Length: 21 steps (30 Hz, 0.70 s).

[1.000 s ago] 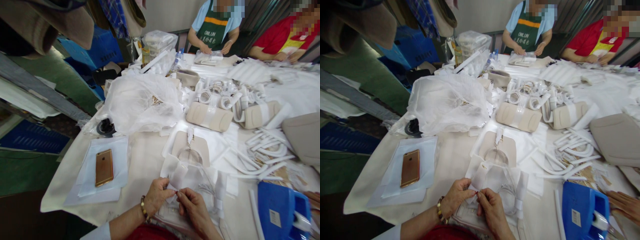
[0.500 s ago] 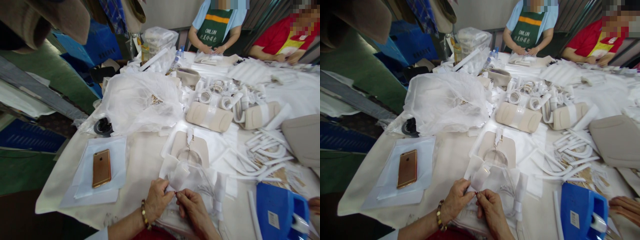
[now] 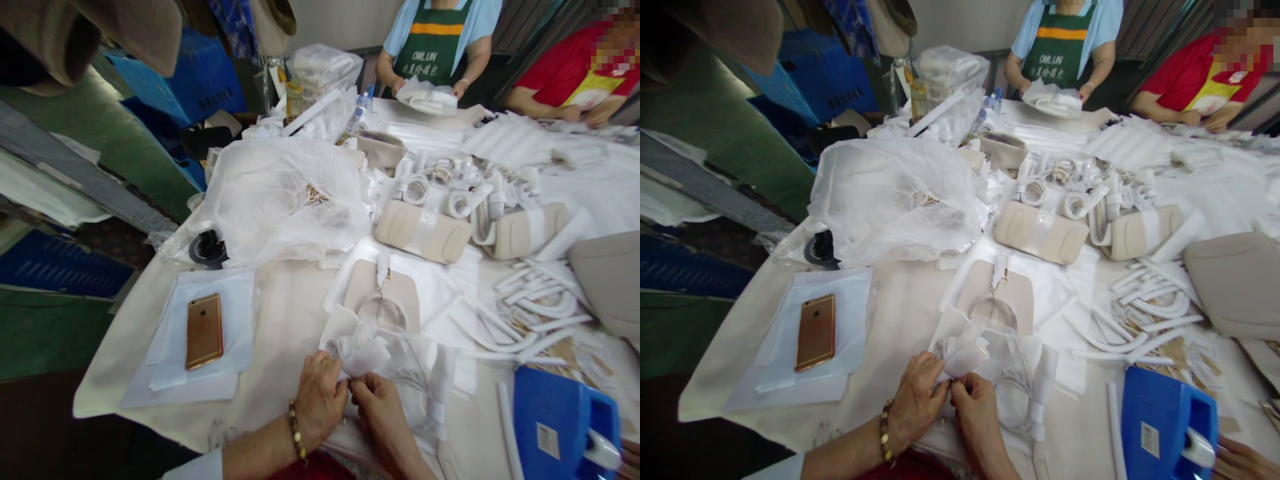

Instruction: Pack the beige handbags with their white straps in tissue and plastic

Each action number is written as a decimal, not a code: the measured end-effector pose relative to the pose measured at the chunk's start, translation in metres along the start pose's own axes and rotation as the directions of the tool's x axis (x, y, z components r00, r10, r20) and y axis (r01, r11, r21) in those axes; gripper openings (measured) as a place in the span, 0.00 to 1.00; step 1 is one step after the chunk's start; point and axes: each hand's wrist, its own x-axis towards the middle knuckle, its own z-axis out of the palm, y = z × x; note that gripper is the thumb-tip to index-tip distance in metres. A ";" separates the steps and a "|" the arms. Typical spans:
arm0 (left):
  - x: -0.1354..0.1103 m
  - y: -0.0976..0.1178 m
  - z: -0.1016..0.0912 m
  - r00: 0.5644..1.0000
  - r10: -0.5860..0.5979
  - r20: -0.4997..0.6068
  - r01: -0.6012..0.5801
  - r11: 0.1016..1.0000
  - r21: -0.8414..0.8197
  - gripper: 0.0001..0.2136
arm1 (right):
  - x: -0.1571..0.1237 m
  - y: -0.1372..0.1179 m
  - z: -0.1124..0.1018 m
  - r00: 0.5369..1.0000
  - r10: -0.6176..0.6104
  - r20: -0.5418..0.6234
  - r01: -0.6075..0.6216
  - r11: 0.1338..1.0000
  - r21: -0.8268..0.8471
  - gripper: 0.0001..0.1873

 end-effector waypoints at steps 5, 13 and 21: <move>0.004 -0.003 -0.003 0.999 -0.047 0.019 0.047 0.998 -0.043 0.04 | -0.002 -0.007 -0.016 0.969 0.015 0.246 -0.055 0.986 0.157 0.06; 0.009 -0.006 -0.014 0.986 -0.114 0.124 0.136 0.973 -0.188 0.06 | 0.015 -0.002 -0.027 0.909 -0.081 0.409 0.053 0.995 0.080 0.14; 0.010 -0.011 -0.012 0.983 -0.115 0.143 0.149 0.956 -0.253 0.05 | 0.021 -0.005 -0.026 0.894 -0.064 0.444 0.054 0.998 0.035 0.18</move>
